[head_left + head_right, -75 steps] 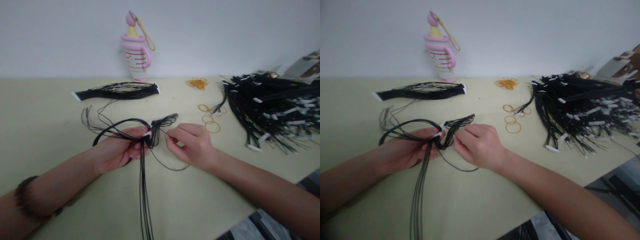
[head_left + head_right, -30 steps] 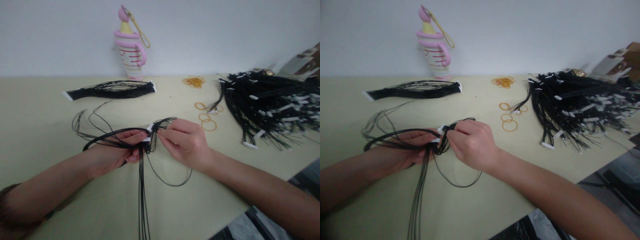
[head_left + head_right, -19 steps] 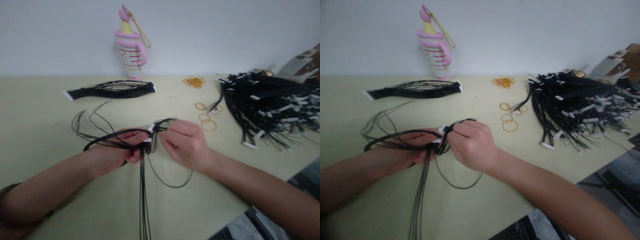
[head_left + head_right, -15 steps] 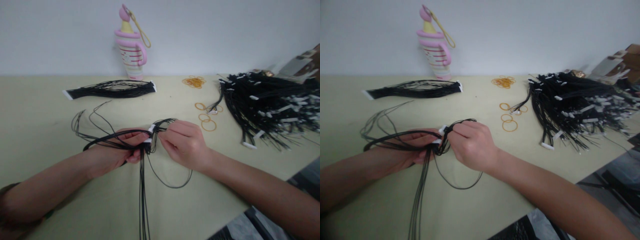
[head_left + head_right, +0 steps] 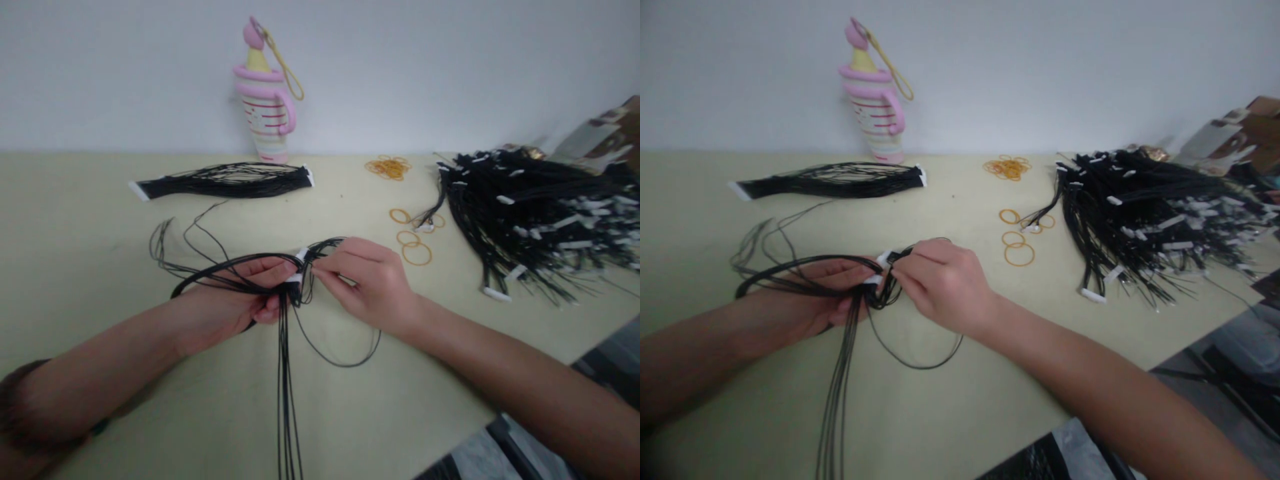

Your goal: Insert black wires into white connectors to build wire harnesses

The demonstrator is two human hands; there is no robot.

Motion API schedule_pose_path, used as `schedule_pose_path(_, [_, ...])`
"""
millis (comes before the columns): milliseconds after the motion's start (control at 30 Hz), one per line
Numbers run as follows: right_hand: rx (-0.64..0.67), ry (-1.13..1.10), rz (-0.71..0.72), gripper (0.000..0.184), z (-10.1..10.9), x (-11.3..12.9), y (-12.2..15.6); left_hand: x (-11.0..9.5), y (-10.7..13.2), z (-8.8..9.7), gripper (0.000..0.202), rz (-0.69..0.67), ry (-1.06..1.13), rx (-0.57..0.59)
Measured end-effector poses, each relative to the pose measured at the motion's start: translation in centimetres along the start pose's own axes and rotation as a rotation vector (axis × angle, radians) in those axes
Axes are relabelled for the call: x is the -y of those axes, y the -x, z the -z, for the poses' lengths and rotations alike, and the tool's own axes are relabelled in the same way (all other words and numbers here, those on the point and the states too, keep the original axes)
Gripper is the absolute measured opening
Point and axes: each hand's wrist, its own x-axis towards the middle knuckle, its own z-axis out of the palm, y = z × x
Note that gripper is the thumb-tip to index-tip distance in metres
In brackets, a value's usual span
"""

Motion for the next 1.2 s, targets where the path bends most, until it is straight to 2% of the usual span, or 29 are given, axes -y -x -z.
schedule_pose_path(67, [-0.041, -0.193, -0.122, 0.014, 0.3, -0.5, -0.3, -0.7, -0.1, 0.1, 0.01, -0.055, 0.066, 0.01])
schedule_pose_path(133, [0.006, -0.43, -0.296, 0.013, 0.8, -1.3, -0.6, -1.7, 0.2, 0.3, 0.009, -0.117, 0.149, 0.026])
schedule_pose_path(233, [0.306, -0.796, -0.462, 0.013, 1.4, -3.1, -0.7, -3.1, 1.2, 0.6, 0.014, -0.142, 0.202, 0.105])
schedule_pose_path(300, [0.497, -0.924, -0.494, 0.014, 1.6, -4.2, -0.7, -3.5, 1.9, 0.5, 0.018, -0.088, 0.101, 0.207])
schedule_pose_path(333, [0.528, -0.943, -0.528, 0.015, 1.6, -4.6, -0.7, -3.4, 2.2, 0.4, 0.018, -0.035, -0.007, 0.278])
schedule_pose_path(433, [0.412, -0.913, -0.705, 0.018, 1.2, -5.4, -0.6, -2.4, 2.3, -0.5, 0.024, 0.085, -0.431, 0.463])
schedule_pose_path(500, [0.324, -0.909, -0.794, 0.02, 0.8, -5.7, -0.5, -1.5, 1.9, -1.0, 0.027, 0.005, -0.586, 0.49])
schedule_pose_path(600, [0.227, -0.98, -0.86, 0.029, 0.5, -6.3, -0.7, -0.3, 1.1, -1.3, 0.028, -0.032, -0.556, 0.43])
schedule_pose_path(700, [0.075, -0.98, -0.885, 0.033, 1.2, -6.9, -1.0, 0.1, 1.0, -1.2, 0.022, -0.028, -0.395, 0.292])
schedule_pose_path(767, [0.058, -0.965, -0.866, 0.036, 2.1, -7.3, -1.2, 0.1, 1.0, -1.1, 0.019, -0.018, -0.295, 0.205])
schedule_pose_path(833, [0.095, -0.91, -0.852, 0.035, 2.8, -7.6, -1.2, -0.1, 1.1, -1.1, 0.02, 0.015, -0.249, 0.181])
schedule_pose_path(967, [0.122, -0.449, -0.838, 0.023, 2.9, -8.2, -0.8, -0.2, 1.0, -1.1, 0.02, 0.023, -0.292, 0.284])
schedule_pose_path(1067, [0.129, -0.235, -0.772, 0.024, 2.5, -7.6, -0.7, 0.1, 1.0, -1.3, 0.022, -0.025, -0.351, 0.267])
schedule_pose_path(1133, [-0.023, -0.122, -0.657, 0.021, 2.4, -6.2, -1.0, 0.3, 1.0, -1.5, 0.021, -0.07, -0.334, 0.189])
schedule_pose_path(1200, [-0.229, 0.03, -0.463, 0.015, 2.6, -4.1, -1.3, 0.6, 0.9, -1.8, 0.02, -0.131, -0.277, 0.093])
